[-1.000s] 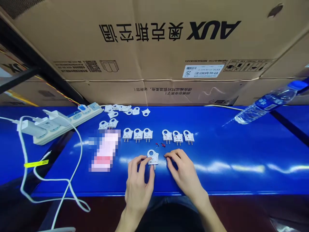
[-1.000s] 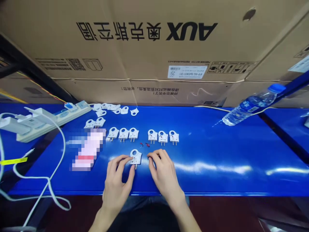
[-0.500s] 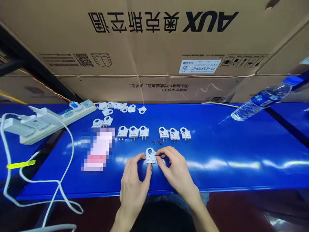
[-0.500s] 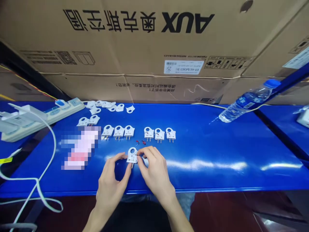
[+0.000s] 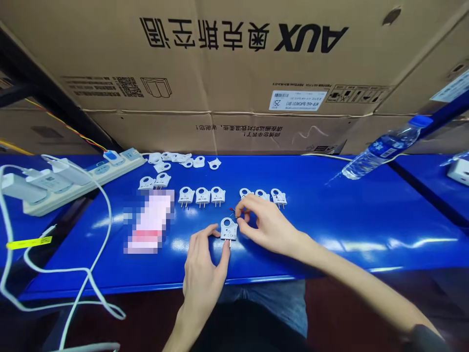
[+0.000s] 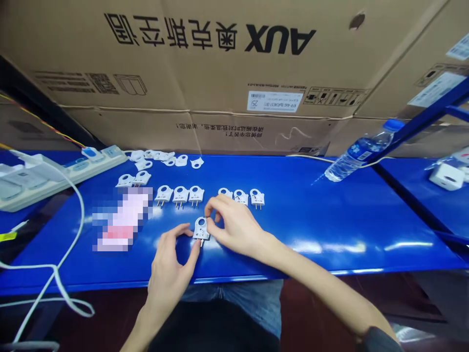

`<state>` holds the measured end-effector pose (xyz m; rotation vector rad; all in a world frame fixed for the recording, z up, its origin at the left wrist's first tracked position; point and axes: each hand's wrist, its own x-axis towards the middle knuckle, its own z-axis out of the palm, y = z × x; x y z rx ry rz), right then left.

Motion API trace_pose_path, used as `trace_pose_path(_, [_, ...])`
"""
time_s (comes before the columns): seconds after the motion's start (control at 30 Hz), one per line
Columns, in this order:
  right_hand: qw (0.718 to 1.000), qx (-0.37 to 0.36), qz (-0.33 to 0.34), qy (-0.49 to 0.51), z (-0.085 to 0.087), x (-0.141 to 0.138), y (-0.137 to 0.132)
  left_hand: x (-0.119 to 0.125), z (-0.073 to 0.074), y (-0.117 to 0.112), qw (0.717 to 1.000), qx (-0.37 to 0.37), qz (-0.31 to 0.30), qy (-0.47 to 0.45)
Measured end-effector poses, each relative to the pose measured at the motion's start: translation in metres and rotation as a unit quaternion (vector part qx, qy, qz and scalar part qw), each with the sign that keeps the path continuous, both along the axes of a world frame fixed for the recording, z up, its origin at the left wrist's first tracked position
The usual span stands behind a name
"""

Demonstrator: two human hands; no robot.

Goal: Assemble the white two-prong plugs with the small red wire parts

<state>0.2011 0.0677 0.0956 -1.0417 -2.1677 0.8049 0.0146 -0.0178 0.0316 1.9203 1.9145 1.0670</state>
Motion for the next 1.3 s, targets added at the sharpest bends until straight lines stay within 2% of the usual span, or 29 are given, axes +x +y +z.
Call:
trace_pose_path(0.13, [0.999, -0.046, 0.021, 0.021, -0.004, -0.002, 0.015, 0.000, -0.001, 0.001, 1.000, 0.000, 0.007, 0.000])
trace_pose_path(0.3, [0.996, -0.080, 0.038, 0.022, -0.019, -0.009, 0.009, 0.004, -0.001, 0.001, 1.000, 0.006, 0.022, 0.001])
trace_pose_path(0.63, [0.996, -0.031, 0.046, 0.063, -0.049, -0.007, 0.010, 0.007, -0.006, 0.001, 0.999, 0.034, 0.028, 0.021])
trace_pose_path(0.77, [0.996, 0.005, 0.044, 0.079, -0.056, -0.006, 0.010, 0.006, -0.007, 0.004, 0.999, 0.009, 0.033, 0.003])
trace_pose_path(0.9, [0.995, 0.059, 0.064, 0.050, -0.057, -0.005, 0.007, 0.002, -0.002, 0.006, 1.000, -0.016, 0.014, -0.006])
trace_pose_path(1.1, [0.995, 0.077, 0.066, 0.016, -0.060, -0.003, 0.007, -0.004, 0.008, 0.013, 0.999, -0.025, -0.028, 0.022])
trace_pose_path(1.3, [0.995, 0.080, 0.064, 0.015, -0.060, -0.005, 0.011, -0.014, 0.009, 0.024, 0.995, 0.001, -0.095, 0.029])
